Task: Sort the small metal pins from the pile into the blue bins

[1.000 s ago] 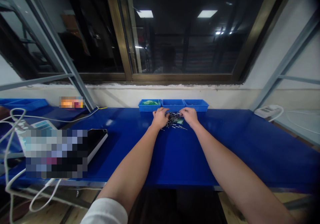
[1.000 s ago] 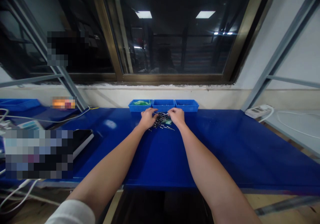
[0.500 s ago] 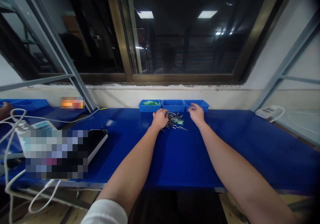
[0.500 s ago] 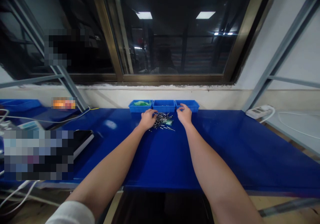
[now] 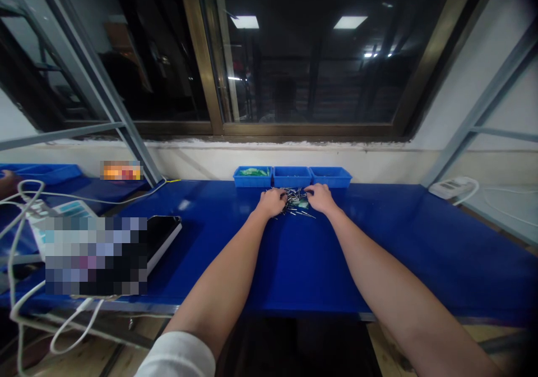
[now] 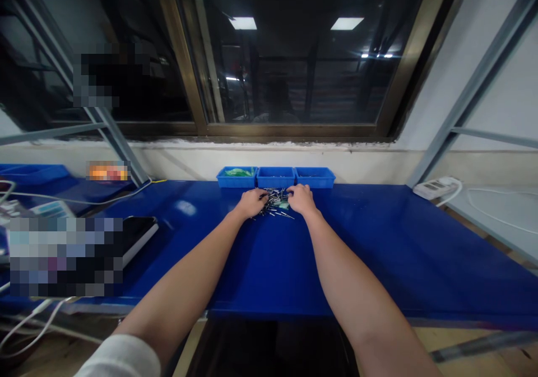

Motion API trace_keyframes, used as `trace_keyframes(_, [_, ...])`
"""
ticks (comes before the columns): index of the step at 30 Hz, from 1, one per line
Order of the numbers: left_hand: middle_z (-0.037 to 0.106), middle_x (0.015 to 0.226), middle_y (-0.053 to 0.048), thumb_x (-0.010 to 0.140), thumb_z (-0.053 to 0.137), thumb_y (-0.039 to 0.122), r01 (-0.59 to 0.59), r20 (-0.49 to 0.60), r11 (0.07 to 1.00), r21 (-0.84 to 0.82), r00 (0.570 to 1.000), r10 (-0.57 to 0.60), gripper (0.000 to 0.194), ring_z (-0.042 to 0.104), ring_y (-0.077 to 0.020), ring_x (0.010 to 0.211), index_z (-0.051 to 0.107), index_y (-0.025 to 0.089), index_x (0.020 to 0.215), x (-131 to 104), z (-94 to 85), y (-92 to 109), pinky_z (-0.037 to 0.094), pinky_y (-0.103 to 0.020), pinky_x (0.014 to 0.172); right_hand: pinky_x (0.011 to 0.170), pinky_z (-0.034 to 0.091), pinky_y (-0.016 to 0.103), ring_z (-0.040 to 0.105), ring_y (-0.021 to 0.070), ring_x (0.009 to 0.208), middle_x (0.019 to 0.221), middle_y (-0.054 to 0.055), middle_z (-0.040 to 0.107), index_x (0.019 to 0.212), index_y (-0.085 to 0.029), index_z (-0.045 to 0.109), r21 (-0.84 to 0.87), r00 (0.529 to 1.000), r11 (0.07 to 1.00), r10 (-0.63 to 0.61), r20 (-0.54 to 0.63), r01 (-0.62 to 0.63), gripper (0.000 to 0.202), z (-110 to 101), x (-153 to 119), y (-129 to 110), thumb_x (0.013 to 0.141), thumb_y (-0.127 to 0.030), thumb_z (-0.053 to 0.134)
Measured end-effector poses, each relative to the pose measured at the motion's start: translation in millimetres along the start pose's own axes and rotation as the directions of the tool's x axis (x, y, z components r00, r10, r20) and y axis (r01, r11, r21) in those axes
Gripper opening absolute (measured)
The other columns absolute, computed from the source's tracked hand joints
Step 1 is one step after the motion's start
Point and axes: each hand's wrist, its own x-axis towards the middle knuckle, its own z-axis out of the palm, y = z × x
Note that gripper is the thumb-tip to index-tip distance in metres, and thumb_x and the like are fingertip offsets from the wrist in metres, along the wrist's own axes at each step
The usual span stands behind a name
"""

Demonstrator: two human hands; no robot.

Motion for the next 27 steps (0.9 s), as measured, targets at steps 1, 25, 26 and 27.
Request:
trace_keyframes(1, [0.062,0.118,-0.004,0.088,0.040,0.034,-0.001,0.013,1.000,0.004,1.000,0.001,0.033,0.055,-0.0227,0.110,0.062,0.026,0.111,0.2,-0.2,0.1,0.040,-0.034,0.091,0.088,0.039,0.039,0.049,0.0269,0.102,0.107,0.008,0.063,0.101,-0.023,0.069,-0.030,0.999,0.999,0.040,-0.001,-0.040,0.030,-0.8,-0.4,0.1,0.079,-0.021,0.050])
trace_keyframes(25, [0.067,0.105,-0.005,0.087,0.049,0.033,-0.204,-0.155,0.969,-0.138,0.971,0.182,0.026,0.060,-0.0175,0.098,0.065,0.021,0.104,0.3,0.0,-0.6,0.043,-0.027,0.089,0.078,0.041,0.029,0.059,0.0181,0.081,0.086,0.007,0.068,0.082,-0.017,0.065,0.255,0.971,0.940,-0.239,0.021,0.226,0.017,-4.0,-1.2,-14.8,0.082,-0.020,0.049])
trace_keyframes(26, [0.068,0.101,-0.004,0.087,0.049,0.031,-0.217,-0.161,0.966,-0.141,0.968,0.194,0.024,0.061,-0.0167,0.095,0.067,0.021,0.100,0.5,-0.3,-0.8,0.043,-0.027,0.087,0.076,0.042,0.029,0.060,0.0180,0.080,0.085,0.006,0.068,0.081,-0.017,0.065,0.276,0.970,0.934,-0.243,0.018,0.229,0.016,-3.7,-2.1,-16.7,0.082,-0.021,0.049])
trace_keyframes(27, [0.068,0.098,-0.004,0.088,0.048,0.031,-0.222,-0.169,0.965,-0.141,0.966,0.198,0.023,0.061,-0.0162,0.092,0.067,0.021,0.096,0.6,-0.7,-1.0,0.044,-0.026,0.086,0.075,0.042,0.029,0.060,0.0180,0.078,0.083,0.006,0.068,0.081,-0.017,0.065,0.298,0.970,0.927,-0.242,0.013,0.227,0.016,-3.3,-2.8,-18.2,0.082,-0.021,0.049])
